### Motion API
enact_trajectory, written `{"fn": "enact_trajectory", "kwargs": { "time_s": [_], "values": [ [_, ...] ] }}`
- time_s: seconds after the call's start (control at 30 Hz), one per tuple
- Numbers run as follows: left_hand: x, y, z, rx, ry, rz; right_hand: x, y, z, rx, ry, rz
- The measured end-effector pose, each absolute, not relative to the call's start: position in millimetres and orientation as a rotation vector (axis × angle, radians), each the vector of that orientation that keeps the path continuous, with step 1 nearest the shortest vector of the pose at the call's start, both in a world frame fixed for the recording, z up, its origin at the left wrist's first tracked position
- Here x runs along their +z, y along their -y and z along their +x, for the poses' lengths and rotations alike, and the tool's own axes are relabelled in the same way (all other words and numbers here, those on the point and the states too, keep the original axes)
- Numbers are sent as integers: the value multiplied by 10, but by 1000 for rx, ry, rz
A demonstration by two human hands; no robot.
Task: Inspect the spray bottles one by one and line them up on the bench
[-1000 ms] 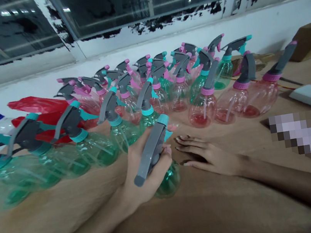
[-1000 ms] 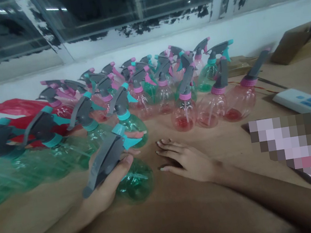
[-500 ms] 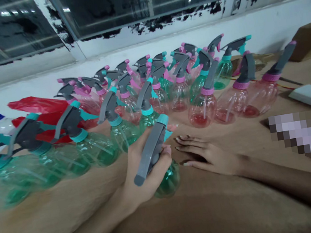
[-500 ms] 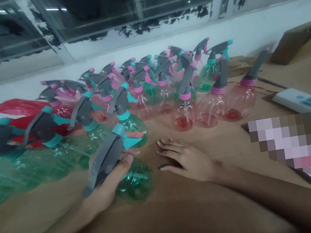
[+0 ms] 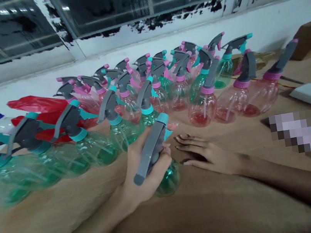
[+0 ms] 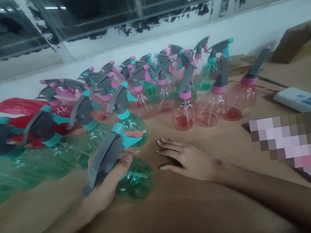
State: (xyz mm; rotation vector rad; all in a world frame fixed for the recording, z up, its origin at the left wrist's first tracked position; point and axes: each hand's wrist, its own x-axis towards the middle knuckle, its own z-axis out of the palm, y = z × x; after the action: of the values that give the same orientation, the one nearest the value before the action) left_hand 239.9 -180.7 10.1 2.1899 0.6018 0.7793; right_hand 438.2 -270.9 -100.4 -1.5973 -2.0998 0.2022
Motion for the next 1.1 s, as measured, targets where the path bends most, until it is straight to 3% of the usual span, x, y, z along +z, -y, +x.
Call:
{"fn": "enact_trajectory", "kwargs": {
  "time_s": [0.57, 1.1],
  "values": [
    [224, 1737, 2340, 741, -301, 2232, -991, 2708, 4375, 208, 2106, -1607],
    [130, 1844, 2417, 829, -628, 2171, -1015, 2708, 4388, 205, 2059, -1571]
  ]
}}
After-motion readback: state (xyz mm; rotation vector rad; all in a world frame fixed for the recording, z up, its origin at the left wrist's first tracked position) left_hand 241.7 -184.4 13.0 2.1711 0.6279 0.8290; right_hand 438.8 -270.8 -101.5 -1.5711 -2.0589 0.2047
